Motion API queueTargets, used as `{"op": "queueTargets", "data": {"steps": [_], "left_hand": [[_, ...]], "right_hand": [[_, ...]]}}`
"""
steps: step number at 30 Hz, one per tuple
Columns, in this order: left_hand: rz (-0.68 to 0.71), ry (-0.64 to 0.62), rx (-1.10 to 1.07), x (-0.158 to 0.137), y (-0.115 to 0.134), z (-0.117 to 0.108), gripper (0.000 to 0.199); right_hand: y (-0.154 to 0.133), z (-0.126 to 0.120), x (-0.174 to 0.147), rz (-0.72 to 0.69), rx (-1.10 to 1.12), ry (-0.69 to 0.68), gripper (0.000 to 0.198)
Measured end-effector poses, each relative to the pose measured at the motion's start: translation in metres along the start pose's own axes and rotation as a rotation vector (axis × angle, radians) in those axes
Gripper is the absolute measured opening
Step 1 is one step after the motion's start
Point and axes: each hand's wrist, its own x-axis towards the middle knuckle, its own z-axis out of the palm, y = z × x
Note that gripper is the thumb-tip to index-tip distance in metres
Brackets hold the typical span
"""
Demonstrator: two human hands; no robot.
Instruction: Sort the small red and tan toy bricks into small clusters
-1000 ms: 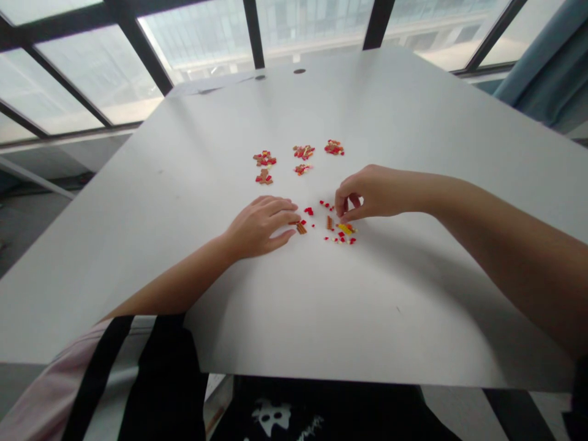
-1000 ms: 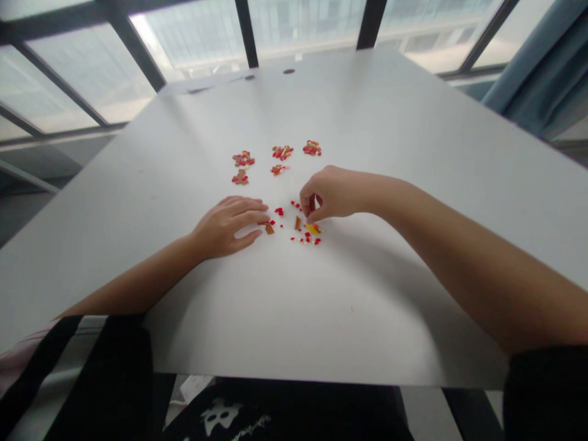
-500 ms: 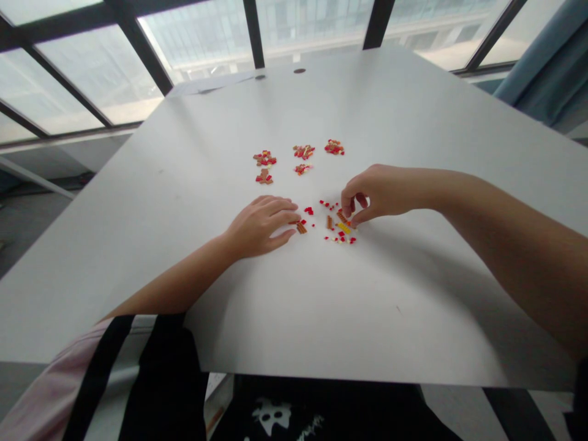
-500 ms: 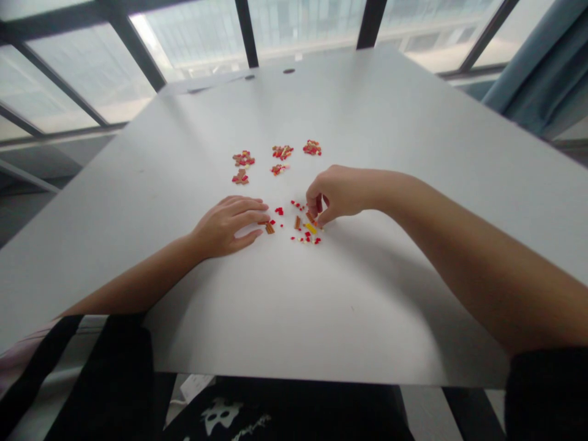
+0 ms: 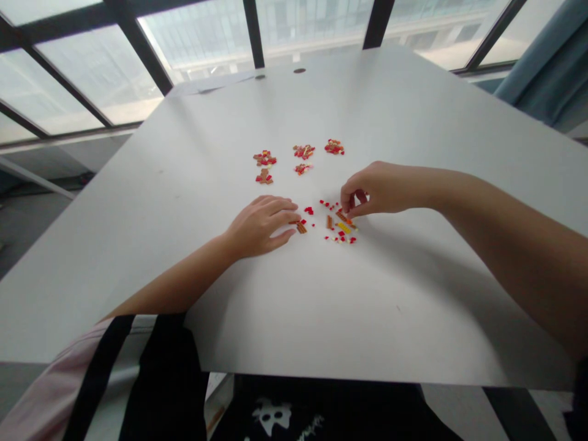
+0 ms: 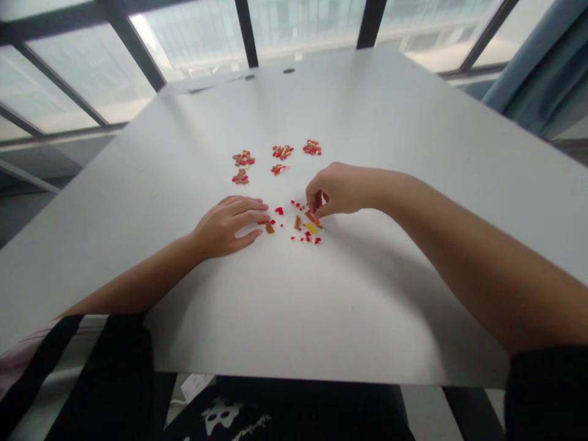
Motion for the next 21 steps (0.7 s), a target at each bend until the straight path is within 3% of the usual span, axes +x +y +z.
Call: {"op": "queueTargets", "data": {"steps": [21], "left_hand": [[-0.024,-0.022,-0.006,0.0017,0.0007,-0.0002,0.020]], "right_hand": [[-0.0084,0.0079,0.0021,-0.058,0.119,0.008,0.016]]}}
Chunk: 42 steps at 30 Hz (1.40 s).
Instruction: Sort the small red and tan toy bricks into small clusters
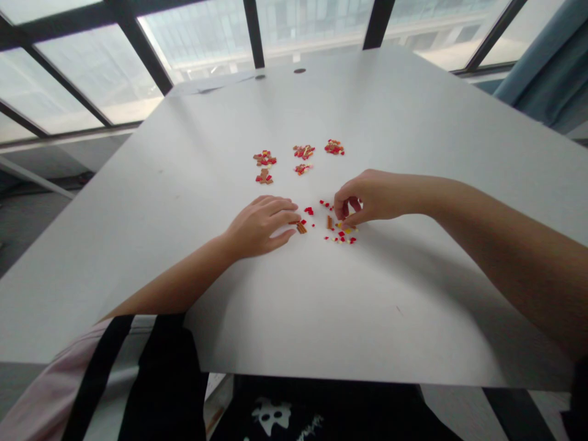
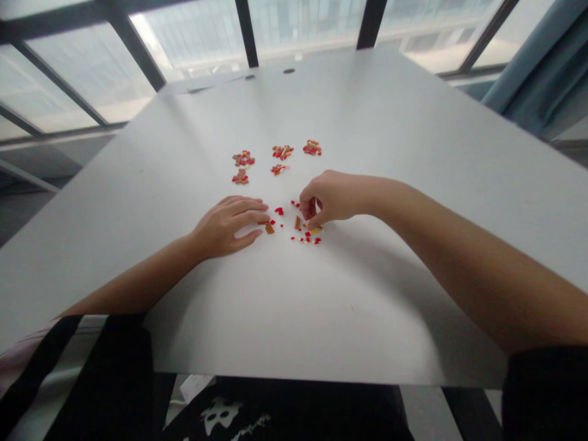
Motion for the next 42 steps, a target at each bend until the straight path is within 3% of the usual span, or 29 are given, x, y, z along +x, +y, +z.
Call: {"op": "queueTargets", "data": {"steps": [17,37,42], "left_hand": [[0.007,0.001,0.006,-0.001,-0.001,0.000,0.020],[-0.155,0.036,-0.136,0.001,0.007,0.001,0.008],[-0.247,0.132,-0.093,0.001,0.003,0.001,0.008]], "right_hand": [[-0.002,-0.004,0.001,0.018,-0.018,-0.009,0.021],[0.002,-0.001,-0.001,0.005,0.014,0.017,0.020],[0.008,-0.001,-0.007,0.003,0.019,0.057,0.027]]}}
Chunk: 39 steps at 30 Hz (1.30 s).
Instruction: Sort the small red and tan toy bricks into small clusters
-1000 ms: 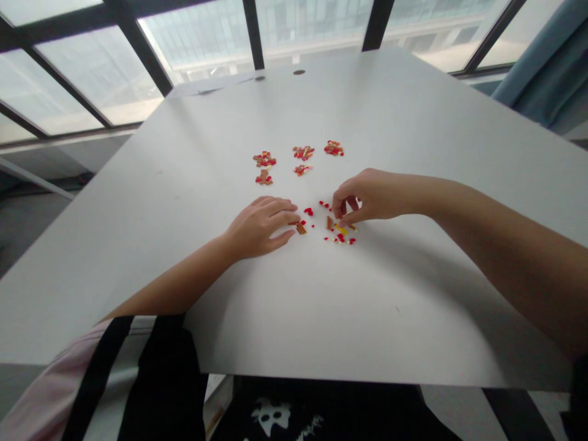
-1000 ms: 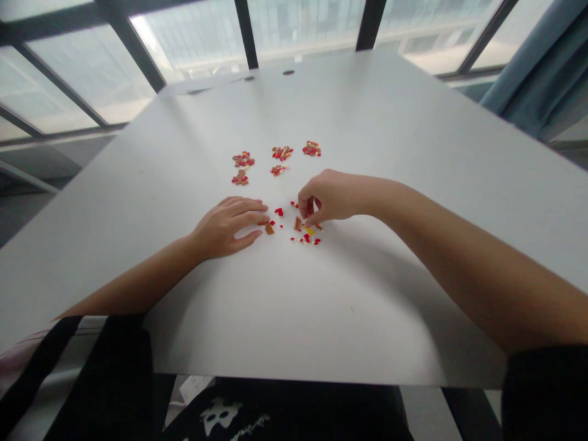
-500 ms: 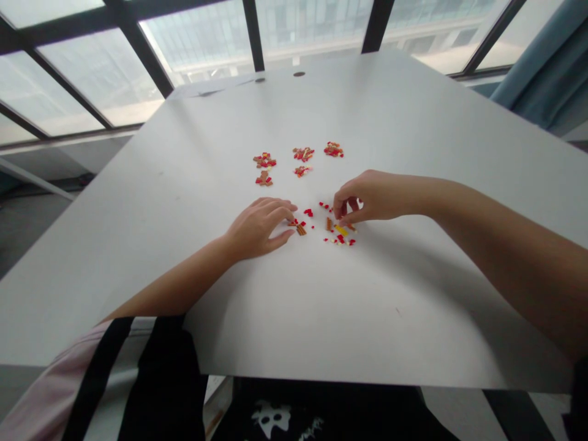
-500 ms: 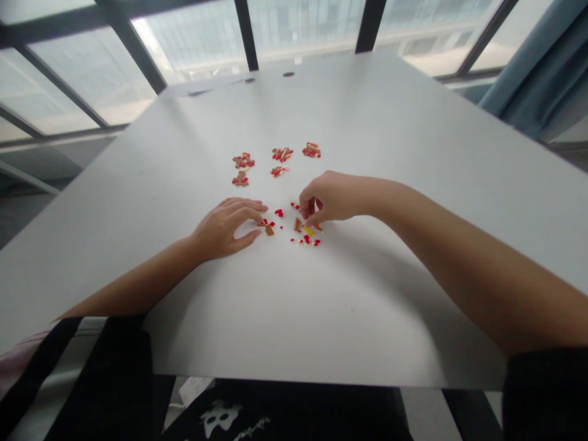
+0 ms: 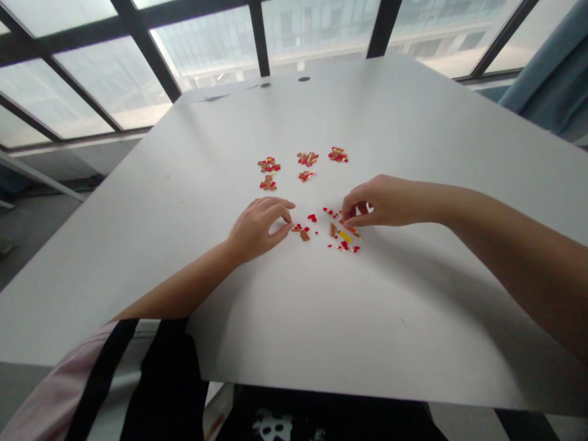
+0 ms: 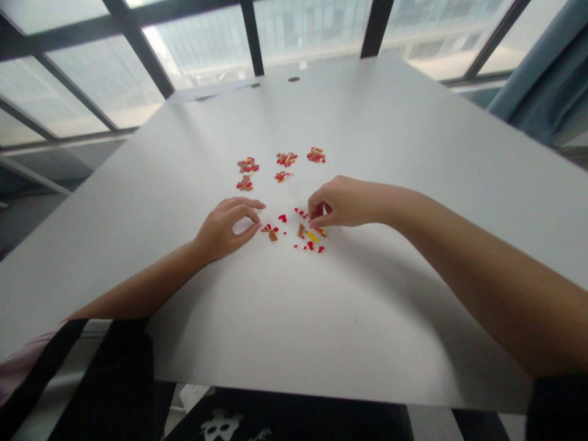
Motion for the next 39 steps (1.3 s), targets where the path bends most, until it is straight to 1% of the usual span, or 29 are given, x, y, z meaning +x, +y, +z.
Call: {"op": "queueTargets", "data": {"steps": [3,5,8,11,15,19,21,23,26,30,36,39], "left_hand": [[-0.104,0.073,0.125,0.001,-0.010,-0.001,0.008],[-0.187,0.071,0.210,0.002,-0.019,-0.001,0.008],[-0.285,0.064,0.310,0.003,-0.033,0.001,0.020],[-0.332,0.043,0.357,0.002,-0.043,0.006,0.036],[-0.342,0.036,0.396,0.003,-0.051,0.012,0.052],[-0.387,0.048,0.424,0.014,-0.064,0.011,0.069],[-0.428,0.025,0.411,0.023,-0.071,0.010,0.077],[-0.467,0.001,0.388,0.031,-0.078,0.010,0.081],[-0.497,0.025,0.364,0.038,-0.084,0.013,0.073],[-0.503,0.065,0.322,0.035,-0.089,0.020,0.065],[-0.464,0.128,0.335,0.031,-0.096,0.027,0.052],[-0.451,0.134,0.358,0.031,-0.097,0.027,0.048]], "right_hand": [[0.005,0.003,-0.006,-0.001,0.027,0.068,0.032],[0.007,0.008,-0.010,0.005,0.062,0.150,0.036],[0.008,0.020,-0.014,0.023,0.119,0.325,0.038],[0.009,0.033,-0.013,0.018,0.160,0.478,0.039],[0.012,0.046,-0.007,-0.018,0.200,0.591,0.039],[0.015,0.053,-0.003,-0.048,0.190,0.606,0.037],[0.016,0.054,-0.004,-0.049,0.178,0.606,0.036],[0.016,0.054,-0.005,-0.029,0.179,0.601,0.036],[0.015,0.054,-0.007,0.004,0.192,0.592,0.035],[0.014,0.054,-0.008,-0.006,0.203,0.593,0.034],[0.014,0.054,-0.007,-0.012,0.199,0.580,0.031],[0.014,0.054,-0.007,-0.026,0.196,0.599,0.030]]}}
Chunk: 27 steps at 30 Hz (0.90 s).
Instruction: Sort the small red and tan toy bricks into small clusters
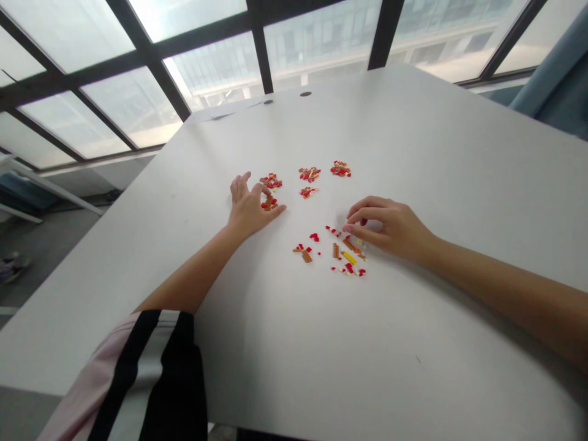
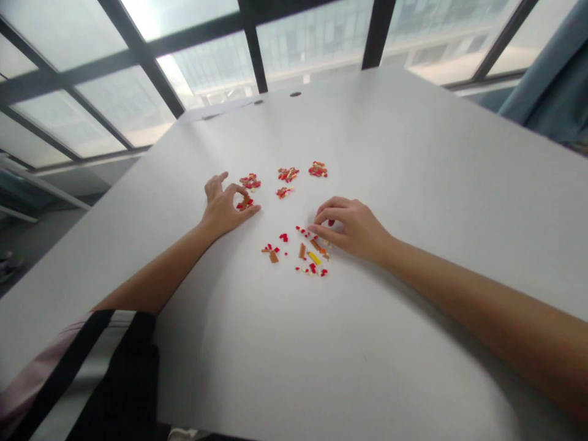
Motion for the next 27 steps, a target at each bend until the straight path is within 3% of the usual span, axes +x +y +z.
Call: {"op": "queueTargets", "data": {"steps": [10,18,27], "left_hand": [[-0.004,-0.056,-0.014,0.001,0.002,-0.005,0.044],[-0.142,-0.181,0.057,0.002,0.017,-0.018,0.052],[-0.119,-0.188,0.064,0.001,0.023,-0.018,0.053]], "right_hand": [[0.001,0.002,-0.001,-0.012,0.002,0.028,0.031],[0.007,0.005,-0.001,-0.101,0.027,0.091,0.027],[0.007,0.006,-0.001,-0.083,0.039,0.092,0.030]]}}
